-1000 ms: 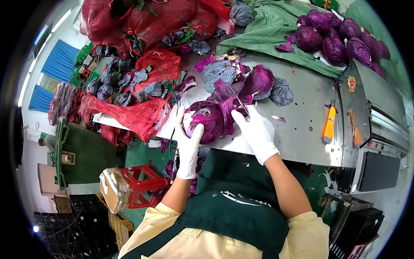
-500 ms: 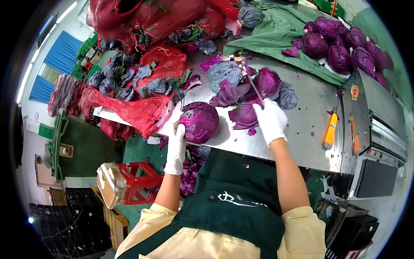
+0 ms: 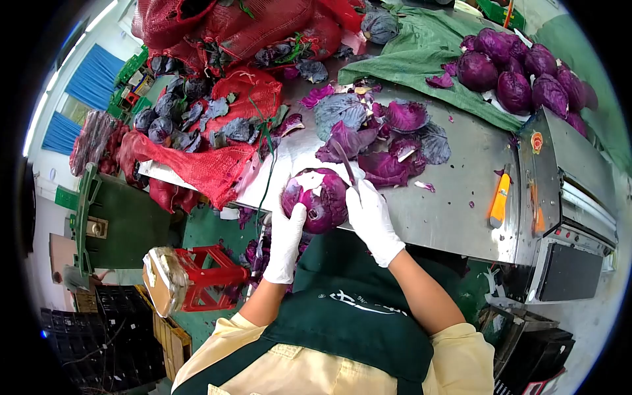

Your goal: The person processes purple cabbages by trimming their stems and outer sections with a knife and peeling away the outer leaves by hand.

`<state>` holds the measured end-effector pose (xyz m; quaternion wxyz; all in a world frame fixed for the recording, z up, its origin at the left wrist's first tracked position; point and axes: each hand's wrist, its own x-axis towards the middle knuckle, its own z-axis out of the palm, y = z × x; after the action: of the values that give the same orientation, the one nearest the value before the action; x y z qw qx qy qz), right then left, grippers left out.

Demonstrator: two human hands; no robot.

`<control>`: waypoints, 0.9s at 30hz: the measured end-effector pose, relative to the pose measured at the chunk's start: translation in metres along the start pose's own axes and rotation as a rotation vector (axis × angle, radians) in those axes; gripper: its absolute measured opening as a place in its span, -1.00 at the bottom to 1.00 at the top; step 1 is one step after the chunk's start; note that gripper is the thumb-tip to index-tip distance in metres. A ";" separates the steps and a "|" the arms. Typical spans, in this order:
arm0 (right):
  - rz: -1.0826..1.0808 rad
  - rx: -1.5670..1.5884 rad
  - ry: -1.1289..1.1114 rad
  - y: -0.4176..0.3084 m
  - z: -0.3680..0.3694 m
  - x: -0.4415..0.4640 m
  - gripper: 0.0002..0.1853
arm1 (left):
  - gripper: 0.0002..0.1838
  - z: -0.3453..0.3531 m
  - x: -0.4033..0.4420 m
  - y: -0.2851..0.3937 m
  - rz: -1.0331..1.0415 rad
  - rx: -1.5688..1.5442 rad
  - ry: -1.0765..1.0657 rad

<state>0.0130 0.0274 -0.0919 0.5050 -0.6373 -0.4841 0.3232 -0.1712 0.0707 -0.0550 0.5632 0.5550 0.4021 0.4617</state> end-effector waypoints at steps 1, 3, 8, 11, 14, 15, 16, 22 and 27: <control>-0.168 -0.108 0.071 0.001 -0.001 -0.001 -0.64 | 0.08 -0.001 0.001 0.004 0.007 0.033 -0.023; -0.335 -0.212 0.143 0.000 -0.001 -0.005 -0.65 | 0.12 -0.003 0.006 0.019 0.022 0.083 -0.072; -0.245 -0.052 0.122 -0.026 -0.014 -0.011 -0.76 | 0.15 -0.007 0.022 0.014 0.095 0.174 -0.185; -0.166 -0.127 0.091 -0.014 -0.022 -0.007 -0.66 | -0.05 -0.007 0.031 -0.001 0.038 0.072 -0.113; -0.086 -0.073 0.084 -0.026 -0.026 -0.009 -0.66 | 0.03 -0.003 0.028 -0.004 0.125 0.135 -0.116; 0.006 0.090 0.028 -0.030 -0.028 -0.010 -0.65 | 0.03 -0.003 0.027 -0.003 0.125 0.137 -0.112; -0.154 -0.067 0.117 -0.003 -0.018 -0.009 -0.65 | 0.08 -0.001 0.026 0.001 0.162 0.122 -0.166; -0.315 -0.254 0.282 -0.006 -0.004 -0.008 -0.65 | 0.26 0.000 0.025 0.017 0.097 0.107 -0.297; -0.192 -0.091 0.109 -0.017 -0.012 -0.001 -0.64 | 0.20 0.007 0.018 0.024 0.175 0.237 -0.218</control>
<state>0.0184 0.0228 -0.0720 0.5299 -0.6269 -0.5287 0.2159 -0.1618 0.0853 -0.0293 0.4917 0.6972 0.3404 0.3952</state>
